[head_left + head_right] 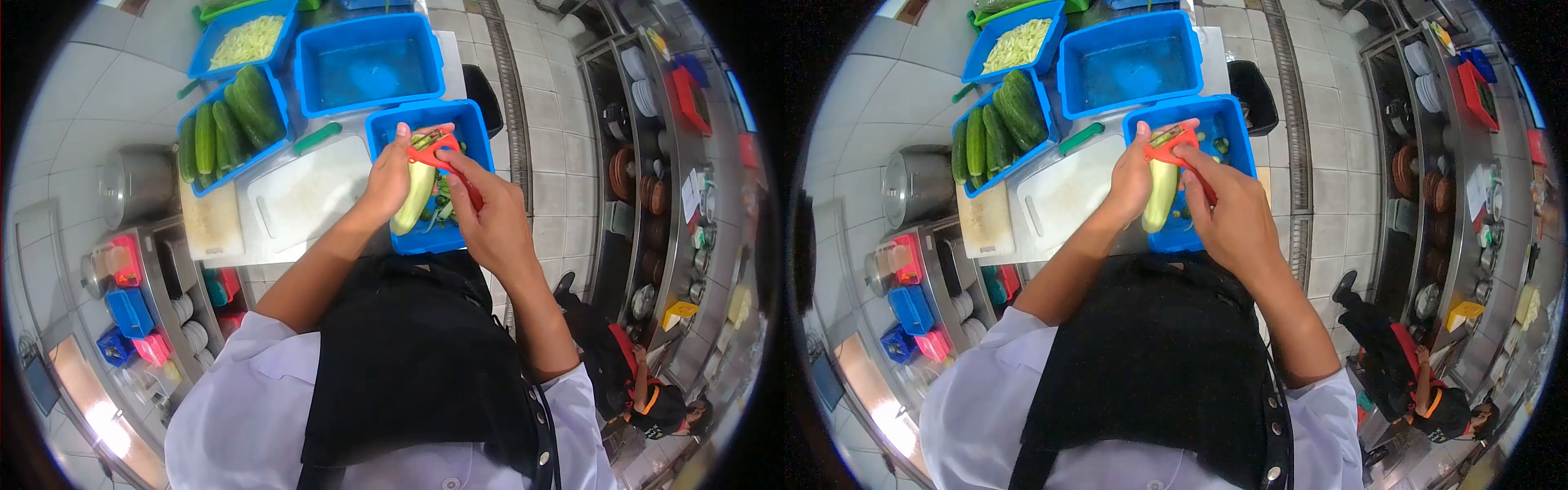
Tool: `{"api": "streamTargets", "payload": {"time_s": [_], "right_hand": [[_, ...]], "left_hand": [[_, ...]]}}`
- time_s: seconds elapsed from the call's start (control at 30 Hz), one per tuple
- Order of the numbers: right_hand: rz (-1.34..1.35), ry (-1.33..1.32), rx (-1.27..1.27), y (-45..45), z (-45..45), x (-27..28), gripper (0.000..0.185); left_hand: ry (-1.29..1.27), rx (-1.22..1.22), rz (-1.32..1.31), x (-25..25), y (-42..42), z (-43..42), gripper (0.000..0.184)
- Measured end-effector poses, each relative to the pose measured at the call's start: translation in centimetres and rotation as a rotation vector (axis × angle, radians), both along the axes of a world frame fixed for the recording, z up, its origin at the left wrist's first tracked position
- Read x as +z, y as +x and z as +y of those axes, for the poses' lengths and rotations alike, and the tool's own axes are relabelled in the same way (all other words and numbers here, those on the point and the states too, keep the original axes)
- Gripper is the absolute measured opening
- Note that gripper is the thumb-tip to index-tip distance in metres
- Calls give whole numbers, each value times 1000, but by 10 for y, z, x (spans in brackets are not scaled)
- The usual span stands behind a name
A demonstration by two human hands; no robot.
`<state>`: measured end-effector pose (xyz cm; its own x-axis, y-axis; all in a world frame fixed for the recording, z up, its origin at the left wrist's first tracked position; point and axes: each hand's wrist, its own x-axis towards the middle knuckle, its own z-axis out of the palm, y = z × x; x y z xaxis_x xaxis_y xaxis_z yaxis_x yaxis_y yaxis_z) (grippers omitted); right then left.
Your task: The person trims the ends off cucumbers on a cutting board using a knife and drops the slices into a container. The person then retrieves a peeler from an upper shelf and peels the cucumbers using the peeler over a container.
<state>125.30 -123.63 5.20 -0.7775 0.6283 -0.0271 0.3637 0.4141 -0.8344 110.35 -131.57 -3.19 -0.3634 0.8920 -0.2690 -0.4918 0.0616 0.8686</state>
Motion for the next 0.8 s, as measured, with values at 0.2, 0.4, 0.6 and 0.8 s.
{"api": "streamTargets", "payload": {"time_s": [0.2, 0.4, 0.6, 0.8], "right_hand": [[-25, -4, -4, 5, -6, -2, 30], [0, 27, 14, 12, -17, -18, 30], [-26, -8, -1, 14, -20, -23, 30], [-59, -19, 53, 26, -28, -38, 30]], "left_hand": [[15, 36, -5, -4, 1, 1, 79], [-14, 175, 32, -19, -9, 8, 86], [-39, 196, -129, -26, -16, 16, 88], [24, 305, -356, -31, -39, 22, 84]]}}
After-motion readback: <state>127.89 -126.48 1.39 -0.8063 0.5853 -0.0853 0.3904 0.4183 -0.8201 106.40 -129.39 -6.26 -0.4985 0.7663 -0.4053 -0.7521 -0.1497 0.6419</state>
